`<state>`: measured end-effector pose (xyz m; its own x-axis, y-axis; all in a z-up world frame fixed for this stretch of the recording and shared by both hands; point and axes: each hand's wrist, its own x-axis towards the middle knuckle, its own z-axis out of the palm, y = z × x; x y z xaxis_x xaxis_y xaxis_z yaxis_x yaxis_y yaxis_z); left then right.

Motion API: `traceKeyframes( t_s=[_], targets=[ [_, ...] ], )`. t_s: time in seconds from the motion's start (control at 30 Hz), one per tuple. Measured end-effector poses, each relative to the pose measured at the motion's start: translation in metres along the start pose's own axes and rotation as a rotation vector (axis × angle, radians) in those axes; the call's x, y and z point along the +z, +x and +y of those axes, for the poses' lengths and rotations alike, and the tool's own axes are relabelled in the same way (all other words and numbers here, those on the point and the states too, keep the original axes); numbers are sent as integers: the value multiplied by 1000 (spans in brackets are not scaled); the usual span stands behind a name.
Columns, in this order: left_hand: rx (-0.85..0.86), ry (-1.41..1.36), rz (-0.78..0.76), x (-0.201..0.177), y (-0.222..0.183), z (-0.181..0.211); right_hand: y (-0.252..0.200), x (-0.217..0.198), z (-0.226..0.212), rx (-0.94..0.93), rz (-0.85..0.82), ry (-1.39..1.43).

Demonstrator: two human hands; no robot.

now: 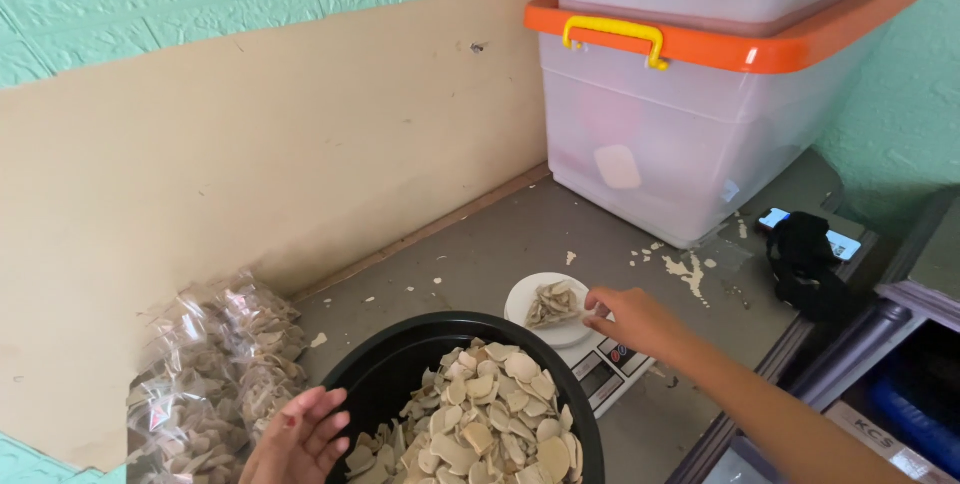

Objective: Packaging small chips into plastic bags using a spoon and weighing them on a digital scale.

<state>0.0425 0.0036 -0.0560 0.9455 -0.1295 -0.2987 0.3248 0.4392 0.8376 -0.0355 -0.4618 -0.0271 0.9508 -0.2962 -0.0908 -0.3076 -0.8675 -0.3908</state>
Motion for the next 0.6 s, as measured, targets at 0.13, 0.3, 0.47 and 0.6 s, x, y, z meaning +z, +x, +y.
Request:
traceKeyframes(
  t_s=[0.13,0.3,0.47,0.6],
  targets=[
    [1,-8,27,8,-7,4,-18,-4,11,13,-60,-13],
    [-106,-14,22,-12,22,-2,-48,-13,28,97,-27,-44],
    [-234,13,21,-35,61,-16,-84,-34,43,246,12,55],
    [-261,-5,46,-12,30,-1,-91,-33,61,245,54,82]
  ],
)
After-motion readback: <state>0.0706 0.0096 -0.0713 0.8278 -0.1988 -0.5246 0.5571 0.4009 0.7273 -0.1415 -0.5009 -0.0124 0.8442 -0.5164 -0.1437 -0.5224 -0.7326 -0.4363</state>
